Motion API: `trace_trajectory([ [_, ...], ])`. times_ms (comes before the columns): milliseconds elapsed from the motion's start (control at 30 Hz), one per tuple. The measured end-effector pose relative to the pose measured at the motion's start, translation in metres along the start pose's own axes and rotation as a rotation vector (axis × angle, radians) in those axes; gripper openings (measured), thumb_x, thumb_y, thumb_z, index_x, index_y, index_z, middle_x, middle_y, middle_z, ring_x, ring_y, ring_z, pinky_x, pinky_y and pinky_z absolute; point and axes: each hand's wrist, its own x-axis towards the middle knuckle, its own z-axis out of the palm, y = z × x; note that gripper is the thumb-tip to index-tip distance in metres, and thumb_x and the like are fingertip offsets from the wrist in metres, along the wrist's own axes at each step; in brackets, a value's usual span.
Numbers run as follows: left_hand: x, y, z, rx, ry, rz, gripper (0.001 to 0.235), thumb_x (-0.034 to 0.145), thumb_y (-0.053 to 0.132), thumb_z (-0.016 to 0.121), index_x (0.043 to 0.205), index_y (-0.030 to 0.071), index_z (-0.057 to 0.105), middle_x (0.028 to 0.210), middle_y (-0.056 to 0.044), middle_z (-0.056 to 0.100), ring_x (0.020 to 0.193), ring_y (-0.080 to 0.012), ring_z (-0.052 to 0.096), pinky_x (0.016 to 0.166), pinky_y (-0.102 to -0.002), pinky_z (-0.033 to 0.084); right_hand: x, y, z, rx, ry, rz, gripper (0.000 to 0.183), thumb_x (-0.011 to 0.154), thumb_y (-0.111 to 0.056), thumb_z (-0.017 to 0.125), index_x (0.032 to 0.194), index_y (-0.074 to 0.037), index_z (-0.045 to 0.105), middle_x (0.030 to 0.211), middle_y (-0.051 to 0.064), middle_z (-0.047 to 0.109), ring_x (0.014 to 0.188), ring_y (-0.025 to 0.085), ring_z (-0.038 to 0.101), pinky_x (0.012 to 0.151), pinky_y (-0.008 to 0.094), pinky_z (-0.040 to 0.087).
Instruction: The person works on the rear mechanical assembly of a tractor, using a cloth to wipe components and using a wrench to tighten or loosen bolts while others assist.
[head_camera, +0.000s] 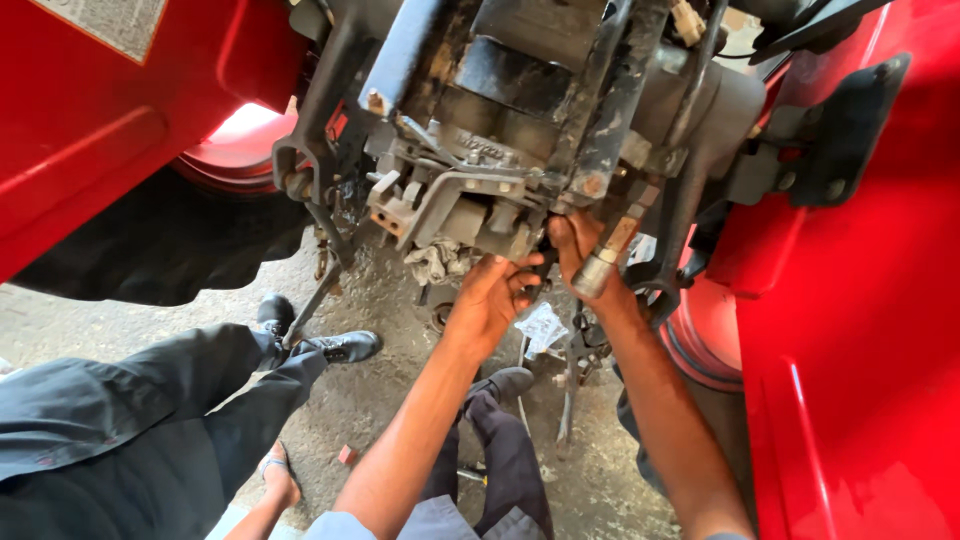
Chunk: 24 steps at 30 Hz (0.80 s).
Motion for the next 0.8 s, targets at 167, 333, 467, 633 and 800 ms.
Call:
trace_trajectory([
  [167, -0.002, 0.015, -0.002, 0.210, -0.004, -0.063, 0.038, 0.104, 0.037, 0.062, 0.127, 0.007, 0.059, 0.121, -0.011, 0.073, 0.101, -0.0176, 0.069, 0.075, -0.031, 0.053, -0.014, 0.027, 0.034, 0.723, 0.086, 0.639, 0.030, 0.113, -0.036, 0.050, 0.102, -0.008, 0.054, 0.079, -0.002, 0.050, 0.063, 0.007, 0.045, 0.051, 0.025, 0.032],
  [333, 0.005, 0.021, -0.040, 0.816, -0.006, -0.026, 0.045, 0.098, 0.041, 0.062, 0.129, 0.009, 0.064, 0.117, -0.006, 0.074, 0.102, -0.0184, 0.070, 0.078, -0.034, 0.056, -0.020, -0.002, 0.020, 0.613, 0.025, 0.568, 0.039, 0.110, -0.047, 0.049, 0.096, -0.011, 0.051, 0.072, -0.001, 0.052, 0.052, 0.006, 0.041, 0.045, 0.023, 0.032],
  [467, 0.019, 0.025, -0.101, 2.100, 0.299, 0.586, 0.047, 0.088, 0.025, 0.073, 0.128, 0.002, 0.063, 0.120, -0.018, 0.068, 0.110, -0.0380, 0.062, 0.084, -0.048, 0.055, -0.044, -0.025, 0.023, 0.548, 0.133, 0.651, 0.032, 0.103, -0.045, 0.053, 0.103, -0.013, 0.056, 0.073, -0.001, 0.057, 0.051, 0.006, 0.044, 0.042, 0.024, 0.031],
  [633, 0.043, 0.029, -0.163, 2.336, 0.235, 0.511, 0.030, 0.083, 0.017, 0.072, 0.112, 0.008, 0.071, 0.116, -0.017, 0.068, 0.113, -0.0373, 0.063, 0.090, -0.051, 0.054, -0.134, 0.009, 0.052, 0.614, 0.206, 0.731, 0.028, 0.106, -0.038, 0.057, 0.101, -0.010, 0.059, 0.073, -0.002, 0.056, 0.056, 0.005, 0.049, 0.046, 0.022, 0.035],
  [800, -0.015, -0.001, -0.132, 1.686, -0.154, 0.509, 0.041, 0.083, 0.023, 0.069, 0.122, 0.011, 0.068, 0.119, -0.016, 0.072, 0.111, -0.0358, 0.069, 0.094, -0.046, 0.056, -0.189, 0.002, 0.091, 0.459, 0.265, 0.557, 0.027, 0.098, -0.010, 0.059, 0.124, -0.006, 0.055, 0.091, 0.005, 0.063, 0.081, 0.015, 0.063, 0.069, 0.028, 0.056],
])
